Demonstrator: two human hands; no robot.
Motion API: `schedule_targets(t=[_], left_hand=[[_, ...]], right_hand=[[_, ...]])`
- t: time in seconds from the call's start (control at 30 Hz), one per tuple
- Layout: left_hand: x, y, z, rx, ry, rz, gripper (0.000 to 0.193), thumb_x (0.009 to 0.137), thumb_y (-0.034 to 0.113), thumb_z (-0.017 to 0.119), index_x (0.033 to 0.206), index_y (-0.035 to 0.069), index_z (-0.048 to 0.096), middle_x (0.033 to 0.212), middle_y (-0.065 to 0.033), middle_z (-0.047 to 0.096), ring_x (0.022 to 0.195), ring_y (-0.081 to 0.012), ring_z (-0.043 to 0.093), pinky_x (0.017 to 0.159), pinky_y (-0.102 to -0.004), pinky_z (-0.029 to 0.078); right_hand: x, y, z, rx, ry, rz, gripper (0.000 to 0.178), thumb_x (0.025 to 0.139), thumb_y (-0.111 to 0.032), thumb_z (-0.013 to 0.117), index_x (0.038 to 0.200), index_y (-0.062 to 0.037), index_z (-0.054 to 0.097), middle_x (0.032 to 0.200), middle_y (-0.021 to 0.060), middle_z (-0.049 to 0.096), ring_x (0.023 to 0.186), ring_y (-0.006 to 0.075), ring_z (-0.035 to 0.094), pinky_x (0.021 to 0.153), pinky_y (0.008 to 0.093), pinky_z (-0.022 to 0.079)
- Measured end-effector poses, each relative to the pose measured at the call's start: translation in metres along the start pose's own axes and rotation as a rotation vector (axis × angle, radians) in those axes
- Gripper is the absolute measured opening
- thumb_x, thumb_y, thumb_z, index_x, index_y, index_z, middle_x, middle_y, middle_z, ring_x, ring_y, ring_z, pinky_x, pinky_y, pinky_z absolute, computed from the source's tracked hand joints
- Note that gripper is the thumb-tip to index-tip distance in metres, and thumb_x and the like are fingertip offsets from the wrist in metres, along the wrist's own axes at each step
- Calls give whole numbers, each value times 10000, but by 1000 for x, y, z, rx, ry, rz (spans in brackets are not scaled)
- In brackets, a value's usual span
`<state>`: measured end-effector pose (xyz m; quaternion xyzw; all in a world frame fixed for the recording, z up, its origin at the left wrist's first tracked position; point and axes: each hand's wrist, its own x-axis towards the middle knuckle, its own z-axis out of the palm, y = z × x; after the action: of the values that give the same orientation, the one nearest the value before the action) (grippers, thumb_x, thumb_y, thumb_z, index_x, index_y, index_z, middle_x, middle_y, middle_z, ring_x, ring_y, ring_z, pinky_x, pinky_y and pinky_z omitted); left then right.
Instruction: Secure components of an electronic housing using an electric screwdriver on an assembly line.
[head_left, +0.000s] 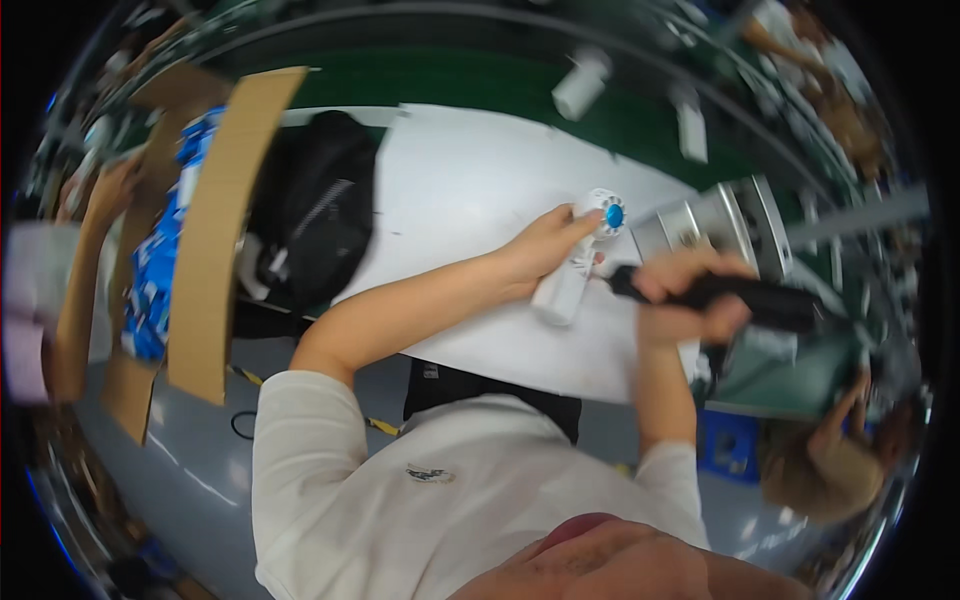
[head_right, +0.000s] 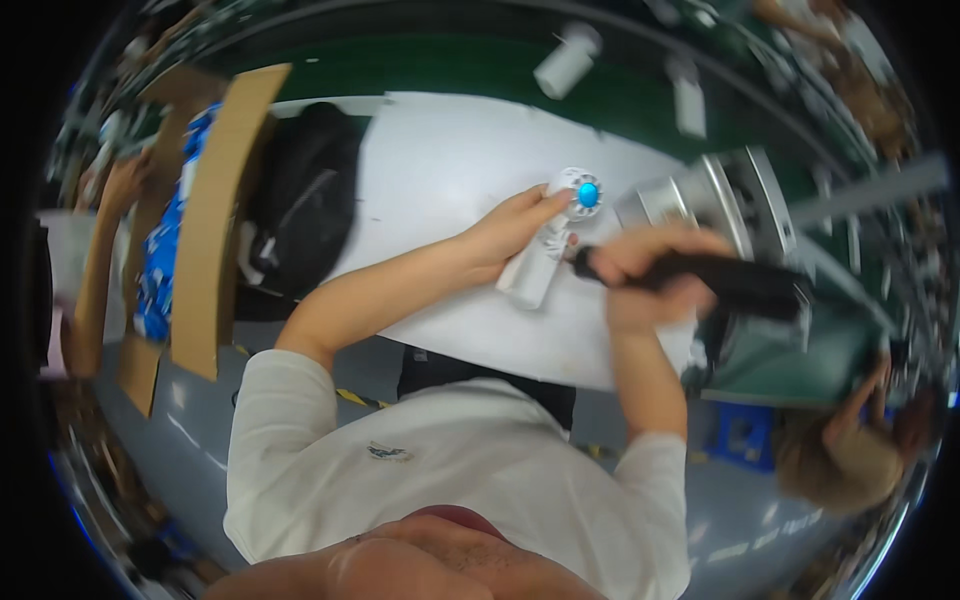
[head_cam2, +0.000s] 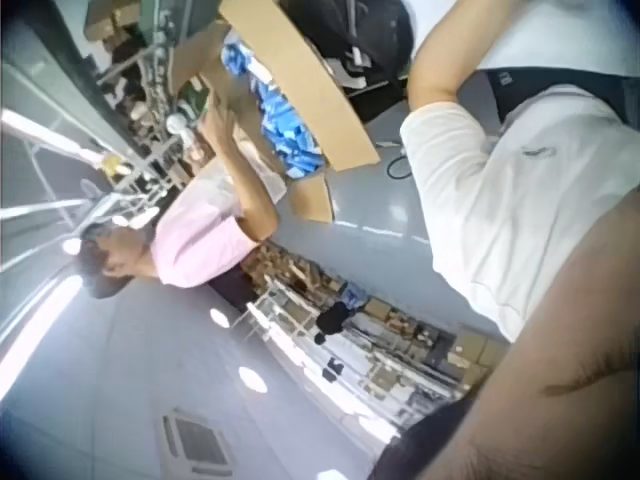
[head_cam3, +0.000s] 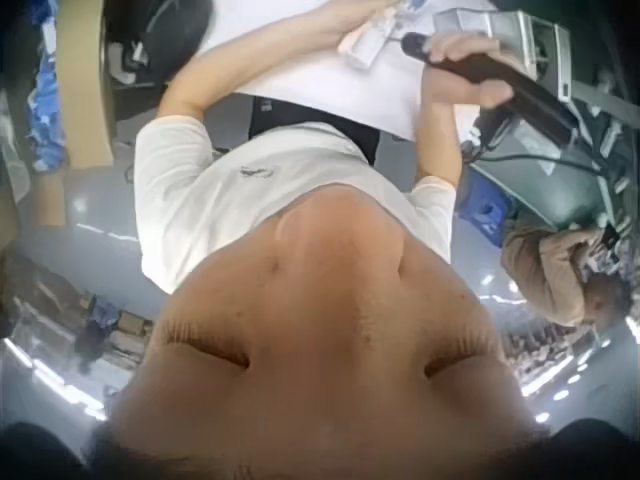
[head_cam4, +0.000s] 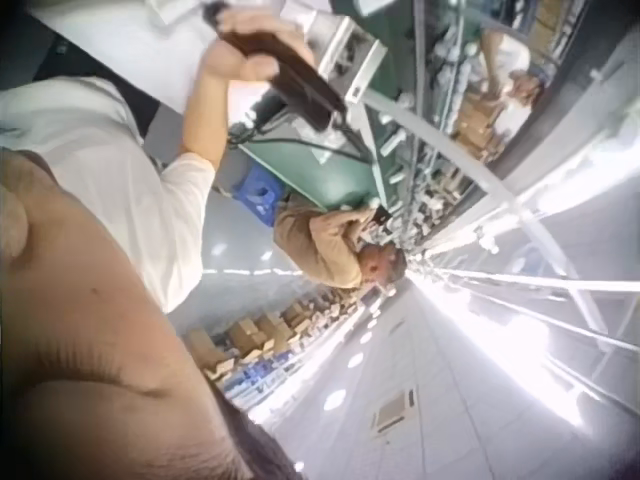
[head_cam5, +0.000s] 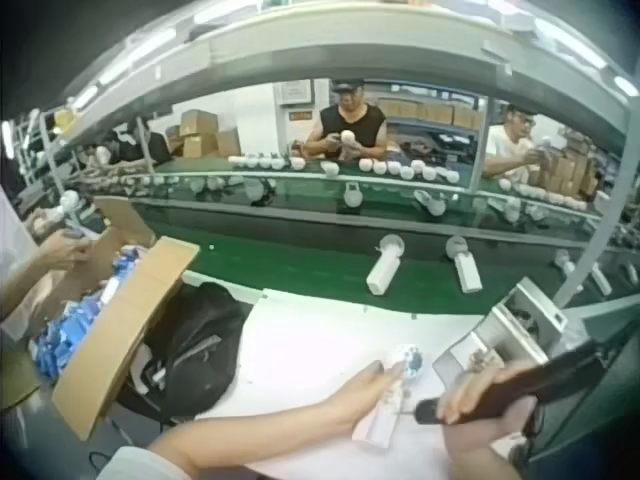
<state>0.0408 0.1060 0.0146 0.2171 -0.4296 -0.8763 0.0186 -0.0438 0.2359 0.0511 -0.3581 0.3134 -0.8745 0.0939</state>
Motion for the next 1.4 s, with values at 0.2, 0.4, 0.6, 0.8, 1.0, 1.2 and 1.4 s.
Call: schedule_targets(t=[0.2,0.4,0.6,0.8,1.0,1.2,1.4], left_hand=[[127,141,-113,1390,904,885,718,806,138,586,1452,108,274,1411,-275,228,1059,-437,480,904,-479,430],[172,169,-174,1920,1304,812,359,784,206,581,1130,111,581,1191,-196,487,954,-373,501,814,-460,426],[216,111,-90,1878,790,899,514,751,413,710,1166,140,578,1224,-195,467,985,-347,504,794,-423,436],[212,150,-149,1679,1153,566,301,826,132,553,1105,18,548,998,-226,577,721,-380,653,603,-440,543],[61,175,-105,-186,-69,640,513,883,145,534,1340,-27,377,1265,-207,522,949,-250,605,760,-332,540],[-5,173,-69,-404,-320,641,512,897,146,541,1351,-26,377,1215,-162,568,1003,-242,602,749,-314,532],[3,171,-38,64,54,706,488,902,162,551,1335,-23,421,1196,-134,590,969,-217,617,726,-280,517]], right_hand=[[6,-5,6,-83,-81,-25,426,923,-550,458,981,-129,474,579,27,432,421,120,414,372,254,344],[-1,9,5,-220,-92,39,393,920,-461,538,1023,-102,419,585,54,467,408,135,427,365,259,398],[-5,15,3,-196,-164,36,309,943,-405,512,1022,-114,446,588,62,449,397,153,411,368,281,374],[-10,18,14,-243,-144,72,332,923,-398,550,1012,-107,417,601,75,465,410,157,431,372,274,389],[-7,11,10,-236,-171,9,355,896,-379,592,975,-96,392,610,77,482,402,146,431,375,258,397],[-11,20,5,-262,-186,-10,376,883,-370,608,1002,-87,390,600,70,485,382,139,420,377,256,411],[-10,13,9,-330,-97,85,413,880,-368,612,1068,-69,398,600,67,487,389,138,428,381,259,425]])
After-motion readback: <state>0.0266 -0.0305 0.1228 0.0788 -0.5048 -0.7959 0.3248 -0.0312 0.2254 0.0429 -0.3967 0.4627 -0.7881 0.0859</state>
